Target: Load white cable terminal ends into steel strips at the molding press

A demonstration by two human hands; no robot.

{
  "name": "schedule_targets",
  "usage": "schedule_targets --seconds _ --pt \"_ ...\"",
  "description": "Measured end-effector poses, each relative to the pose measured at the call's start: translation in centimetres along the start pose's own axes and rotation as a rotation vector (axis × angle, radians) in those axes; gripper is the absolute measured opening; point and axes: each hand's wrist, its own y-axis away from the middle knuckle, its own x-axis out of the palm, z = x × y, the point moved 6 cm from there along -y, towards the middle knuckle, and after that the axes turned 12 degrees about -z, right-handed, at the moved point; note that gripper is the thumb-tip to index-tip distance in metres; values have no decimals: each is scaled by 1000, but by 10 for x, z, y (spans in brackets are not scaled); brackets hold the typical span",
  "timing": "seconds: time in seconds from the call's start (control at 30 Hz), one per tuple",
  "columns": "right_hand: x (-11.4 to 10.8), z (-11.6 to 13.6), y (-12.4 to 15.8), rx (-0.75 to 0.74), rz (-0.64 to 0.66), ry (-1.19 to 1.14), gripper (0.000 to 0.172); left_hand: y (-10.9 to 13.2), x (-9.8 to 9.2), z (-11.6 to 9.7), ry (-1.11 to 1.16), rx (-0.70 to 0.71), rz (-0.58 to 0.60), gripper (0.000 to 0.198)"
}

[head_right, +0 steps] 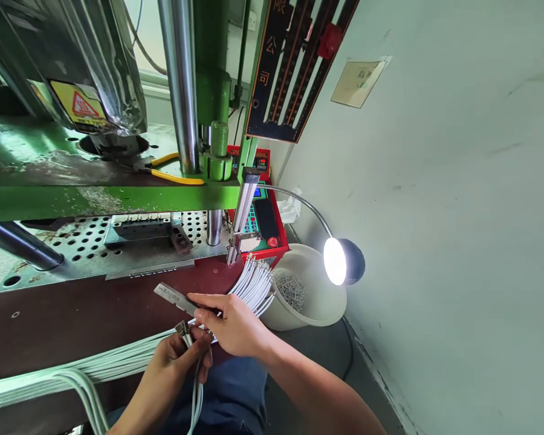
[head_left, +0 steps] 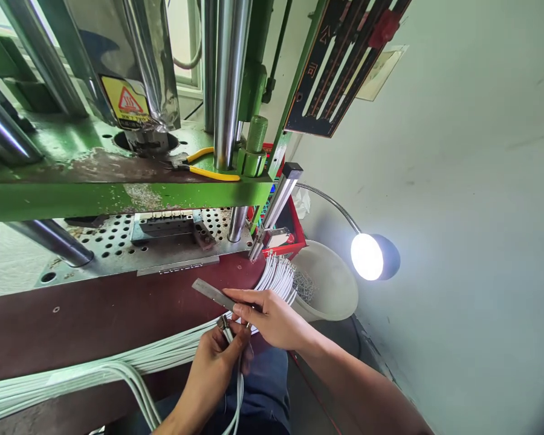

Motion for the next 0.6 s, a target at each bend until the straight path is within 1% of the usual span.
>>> schedule_targets --seconds 0.07,0.13,0.2,0.27,0.4,0.5,0.6 --pt "-4 -2 -1 11 -4 -26 42 1 1 0 72 -45 -4 40" --pt "-9 -5 -3 2 -7 -26 43 2 -1 2 170 -83 -34 37" --pt "-13 -7 -5 -17 -3 -12 43 2 -5 2 223 -77 -70 35" --pt "-16 -7 -6 -23 10 -8 43 1 -8 2 227 -53 -72 33" --pt "-16 -5 -7 -32 31 8 43 1 -8 1 171 -25 27 34" --pt "-15 -4 -8 -37 35 14 41 -1 -8 0 117 -4 28 37" --pt "-13 -4 -9 -52 41 7 43 -1 -7 -1 117 1 42 38"
